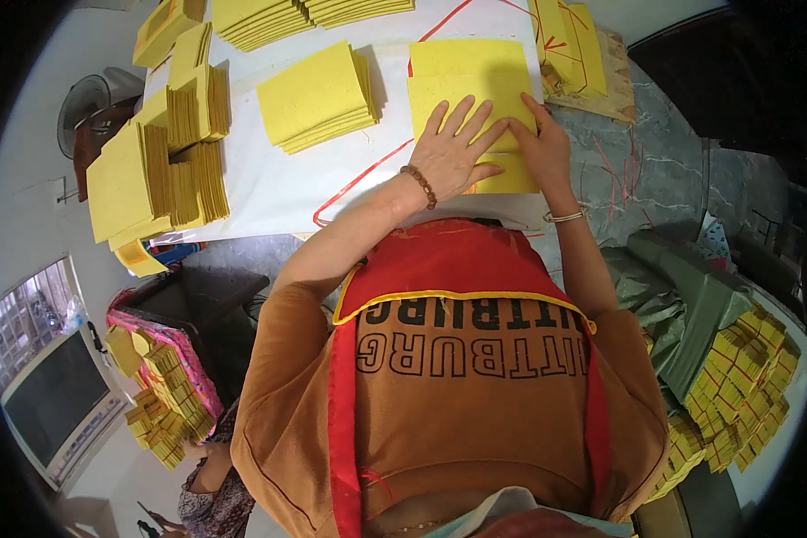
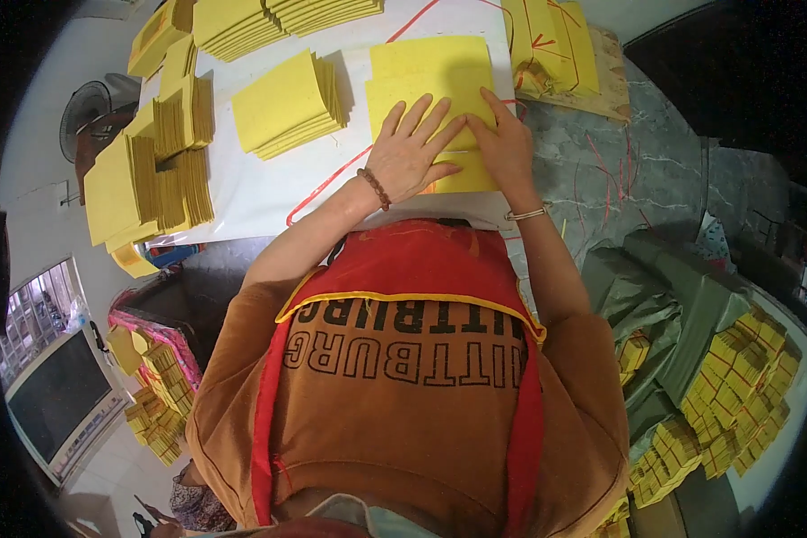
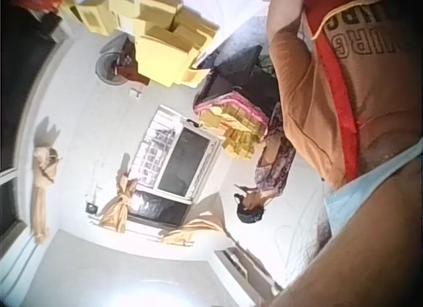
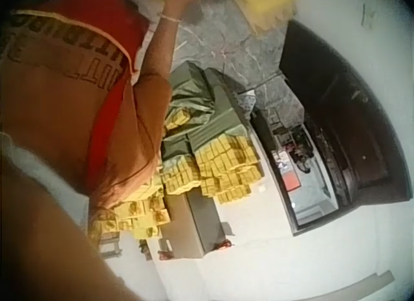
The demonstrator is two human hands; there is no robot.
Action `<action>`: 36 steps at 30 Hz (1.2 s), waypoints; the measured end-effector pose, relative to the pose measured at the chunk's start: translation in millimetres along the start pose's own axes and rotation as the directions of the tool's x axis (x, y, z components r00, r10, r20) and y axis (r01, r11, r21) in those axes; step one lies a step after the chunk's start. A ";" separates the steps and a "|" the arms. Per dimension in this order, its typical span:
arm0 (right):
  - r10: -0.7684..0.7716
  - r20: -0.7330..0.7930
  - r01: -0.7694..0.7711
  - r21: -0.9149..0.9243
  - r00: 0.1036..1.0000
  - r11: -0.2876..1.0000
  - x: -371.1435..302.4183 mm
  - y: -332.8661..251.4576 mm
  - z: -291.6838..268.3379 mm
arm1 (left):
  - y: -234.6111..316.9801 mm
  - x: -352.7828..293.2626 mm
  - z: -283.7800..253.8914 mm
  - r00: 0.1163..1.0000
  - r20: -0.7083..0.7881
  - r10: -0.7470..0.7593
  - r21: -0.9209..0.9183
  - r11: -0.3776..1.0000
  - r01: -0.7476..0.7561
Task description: Folding and stacking joss paper sheets on a table.
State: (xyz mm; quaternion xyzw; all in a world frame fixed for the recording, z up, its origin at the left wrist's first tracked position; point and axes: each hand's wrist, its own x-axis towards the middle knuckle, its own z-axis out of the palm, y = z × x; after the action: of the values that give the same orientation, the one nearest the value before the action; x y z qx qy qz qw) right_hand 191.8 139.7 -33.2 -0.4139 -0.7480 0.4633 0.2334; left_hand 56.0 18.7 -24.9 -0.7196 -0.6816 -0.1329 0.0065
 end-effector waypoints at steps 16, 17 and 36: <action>-0.304 0.314 0.430 -0.512 0.899 0.744 -47.2 5.5 -7.0 | -6.7 1.6 2.5 0.991 -0.127 -0.049 -0.115 0.993 0.035; -0.313 0.320 0.441 -0.509 0.894 0.739 -43.2 4.8 -12.4 | -8.4 2.2 2.6 0.993 -0.118 0.006 -0.046 0.999 -0.012; 0.028 -0.133 0.031 0.421 0.991 0.907 -32.2 2.8 -29.8 | -122.1 -53.8 -88.9 0.849 -0.522 -0.078 0.278 0.926 0.257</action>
State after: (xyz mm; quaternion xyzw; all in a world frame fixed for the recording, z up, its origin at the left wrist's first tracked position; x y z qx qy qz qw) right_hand 232.4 128.3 -20.9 -0.3836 -0.6128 0.5845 0.3683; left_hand -82.1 -42.3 29.2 -0.5849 -0.7297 -0.1965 0.2949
